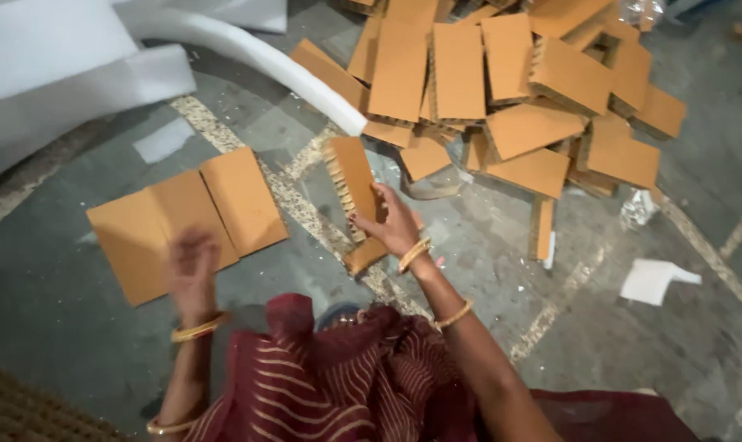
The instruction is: The person sits on the floor and assembles small, rectangular cardboard pieces into a larger, grid-like structure. They pick up individual pieces from a pile, align them, and press them together to form a stack.
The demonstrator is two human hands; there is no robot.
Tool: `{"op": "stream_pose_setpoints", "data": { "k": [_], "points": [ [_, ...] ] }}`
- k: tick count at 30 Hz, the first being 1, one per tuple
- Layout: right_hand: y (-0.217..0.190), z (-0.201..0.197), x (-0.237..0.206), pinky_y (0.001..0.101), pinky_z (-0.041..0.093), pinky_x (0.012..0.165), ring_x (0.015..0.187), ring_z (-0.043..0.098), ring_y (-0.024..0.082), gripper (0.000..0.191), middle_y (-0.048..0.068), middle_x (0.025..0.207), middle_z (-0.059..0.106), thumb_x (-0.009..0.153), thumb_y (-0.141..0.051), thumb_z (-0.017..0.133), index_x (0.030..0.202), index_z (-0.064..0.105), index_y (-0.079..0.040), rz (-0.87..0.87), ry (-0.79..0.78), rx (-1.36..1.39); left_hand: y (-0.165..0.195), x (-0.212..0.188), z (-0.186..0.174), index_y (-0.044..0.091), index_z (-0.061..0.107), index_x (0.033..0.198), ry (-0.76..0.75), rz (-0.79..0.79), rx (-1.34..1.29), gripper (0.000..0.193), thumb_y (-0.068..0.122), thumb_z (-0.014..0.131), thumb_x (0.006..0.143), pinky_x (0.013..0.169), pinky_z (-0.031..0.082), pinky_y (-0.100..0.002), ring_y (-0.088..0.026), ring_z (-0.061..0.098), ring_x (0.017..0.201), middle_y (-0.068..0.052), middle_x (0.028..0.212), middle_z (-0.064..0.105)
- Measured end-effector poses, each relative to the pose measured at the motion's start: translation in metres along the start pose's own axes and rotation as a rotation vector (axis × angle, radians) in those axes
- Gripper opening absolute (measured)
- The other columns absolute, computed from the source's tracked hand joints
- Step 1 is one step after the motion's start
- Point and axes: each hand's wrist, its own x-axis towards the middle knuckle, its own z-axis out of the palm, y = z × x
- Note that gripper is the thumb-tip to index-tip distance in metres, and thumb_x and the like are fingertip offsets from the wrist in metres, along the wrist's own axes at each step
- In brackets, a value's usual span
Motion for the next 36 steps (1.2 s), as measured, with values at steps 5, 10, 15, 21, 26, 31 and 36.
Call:
{"op": "stream_pose_setpoints", "data": {
  "k": [5, 10, 15, 21, 26, 31, 36],
  "points": [
    [-0.015, 0.019, -0.057, 0.0326, 0.057, 0.089, 0.119, 0.060, 0.023, 0.078, 0.014, 0.144, 0.052, 0.087, -0.034, 0.076, 0.153, 0.042, -0.008, -0.121, -0.074, 0.483, -0.031, -0.018, 0.094, 0.028, 0.021, 0.158, -0.556, -0.495, -0.096, 0.090, 0.034, 0.071, 0.084, 0.093, 0.057, -0.033, -0.013, 0.058, 0.126, 0.006, 0.142, 0.054],
    [-0.023, 0.025, -0.107, 0.0379, 0.054, 0.099, 0.116, 0.058, 0.027, 0.072, 0.015, 0.141, 0.043, 0.095, -0.042, 0.070, 0.153, 0.042, -0.009, -0.184, -0.057, 0.312, -0.076, -0.023, 0.145, 0.016, 0.045, 0.145, -0.440, -0.600, -0.155, 0.065, 0.021, 0.071, 0.086, 0.087, 0.055, -0.031, -0.015, 0.064, 0.106, 0.000, 0.120, 0.065],
    [0.018, -0.015, -0.102, 0.0409, 0.050, 0.108, 0.119, 0.062, 0.029, 0.052, 0.015, 0.134, 0.055, 0.099, -0.047, 0.059, 0.134, 0.067, -0.009, -0.066, 0.003, 0.225, -0.085, 0.005, 0.138, 0.017, 0.056, 0.116, -0.430, -0.629, -0.045, 0.032, 0.015, 0.064, 0.085, 0.061, 0.043, -0.029, -0.010, 0.051, 0.073, 0.006, 0.085, 0.054],
    [0.110, -0.089, -0.089, 0.0387, 0.054, 0.095, 0.107, 0.068, 0.029, 0.040, 0.016, 0.126, 0.063, 0.096, -0.036, 0.068, 0.123, 0.065, -0.006, 0.053, 0.502, -0.078, -0.035, 0.050, 0.081, 0.022, 0.057, 0.093, -0.428, -0.671, 0.192, 0.009, 0.026, 0.051, 0.088, 0.045, 0.041, -0.028, -0.007, 0.051, 0.060, 0.007, 0.077, 0.052],
    [0.170, -0.109, -0.107, 0.0355, 0.059, 0.085, 0.095, 0.073, 0.022, 0.027, 0.010, 0.116, 0.071, 0.099, -0.023, 0.066, 0.121, 0.066, -0.008, -0.013, 0.764, 0.038, 0.027, 0.044, 0.051, 0.019, 0.057, 0.107, -0.302, -0.476, -0.018, 0.021, 0.039, 0.052, 0.108, 0.065, 0.048, -0.019, -0.002, 0.057, 0.079, 0.008, 0.094, 0.060],
    [0.175, -0.100, -0.104, 0.0360, 0.053, 0.078, 0.097, 0.067, 0.021, 0.043, 0.007, 0.125, 0.066, 0.096, -0.029, 0.062, 0.137, 0.059, -0.014, 0.343, 0.592, 0.646, 0.029, 0.040, 0.051, 0.016, 0.053, 0.121, -0.335, -0.465, 0.019, 0.025, 0.032, 0.052, 0.101, 0.069, 0.054, -0.024, -0.009, 0.065, 0.088, 0.001, 0.103, 0.067],
    [0.126, -0.084, -0.099, 0.0423, 0.046, 0.107, 0.129, 0.055, 0.034, 0.072, 0.020, 0.145, 0.051, 0.091, -0.033, 0.078, 0.150, 0.046, -0.008, -0.069, 0.602, -0.026, -0.022, 0.032, 0.048, 0.013, 0.046, 0.135, -0.396, -0.418, 0.475, 0.039, 0.025, 0.053, 0.099, 0.064, 0.053, -0.031, -0.018, 0.065, 0.089, -0.007, 0.106, 0.064]
  ]
}}
